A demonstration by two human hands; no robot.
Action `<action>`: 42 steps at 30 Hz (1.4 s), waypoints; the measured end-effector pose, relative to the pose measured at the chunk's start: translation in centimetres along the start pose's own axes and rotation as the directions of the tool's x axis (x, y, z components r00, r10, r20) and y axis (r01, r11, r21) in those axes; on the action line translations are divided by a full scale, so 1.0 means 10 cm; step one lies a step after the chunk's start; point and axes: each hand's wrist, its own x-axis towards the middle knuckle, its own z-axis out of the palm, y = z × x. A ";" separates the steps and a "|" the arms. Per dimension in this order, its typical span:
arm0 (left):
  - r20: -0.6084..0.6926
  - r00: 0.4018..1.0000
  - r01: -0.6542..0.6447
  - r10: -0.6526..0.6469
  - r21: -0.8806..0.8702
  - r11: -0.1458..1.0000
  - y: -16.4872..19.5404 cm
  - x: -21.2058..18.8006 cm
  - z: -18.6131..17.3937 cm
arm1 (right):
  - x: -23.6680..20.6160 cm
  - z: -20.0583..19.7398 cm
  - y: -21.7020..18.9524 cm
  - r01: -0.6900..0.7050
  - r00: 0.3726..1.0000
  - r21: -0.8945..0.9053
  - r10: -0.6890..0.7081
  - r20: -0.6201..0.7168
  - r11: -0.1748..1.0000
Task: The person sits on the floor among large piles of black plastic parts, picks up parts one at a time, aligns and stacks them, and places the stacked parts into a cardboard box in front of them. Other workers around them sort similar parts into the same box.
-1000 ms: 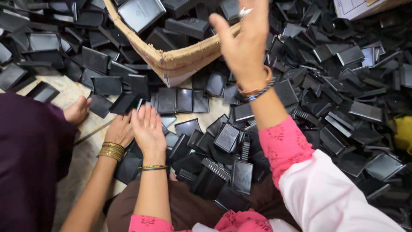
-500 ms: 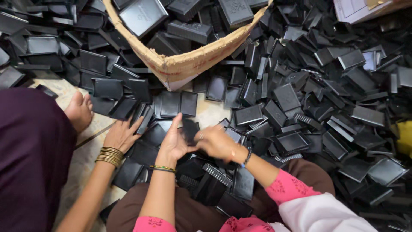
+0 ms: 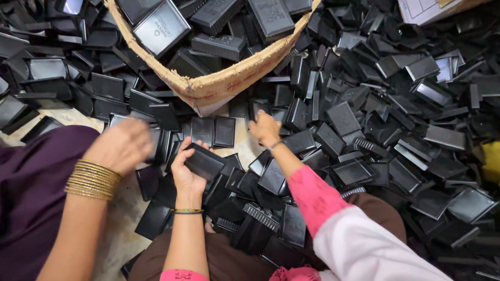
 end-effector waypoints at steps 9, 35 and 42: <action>0.027 0.894 0.365 -0.447 0.533 0.763 -0.40 -0.13 0.07 | -1.18 -0.42 0.29 -0.546 0.819 0.836 -0.179 0.545 0.045; 0.422 0.898 -0.270 0.121 0.313 0.911 -0.52 -0.72 0.69 | -1.46 -0.52 0.01 -0.482 0.847 0.872 -0.210 0.489 0.085; 0.743 0.660 0.017 0.110 -0.160 0.987 -0.16 -0.93 0.75 | -1.21 -1.92 -0.93 0.580 0.812 0.628 -0.436 -0.389 0.519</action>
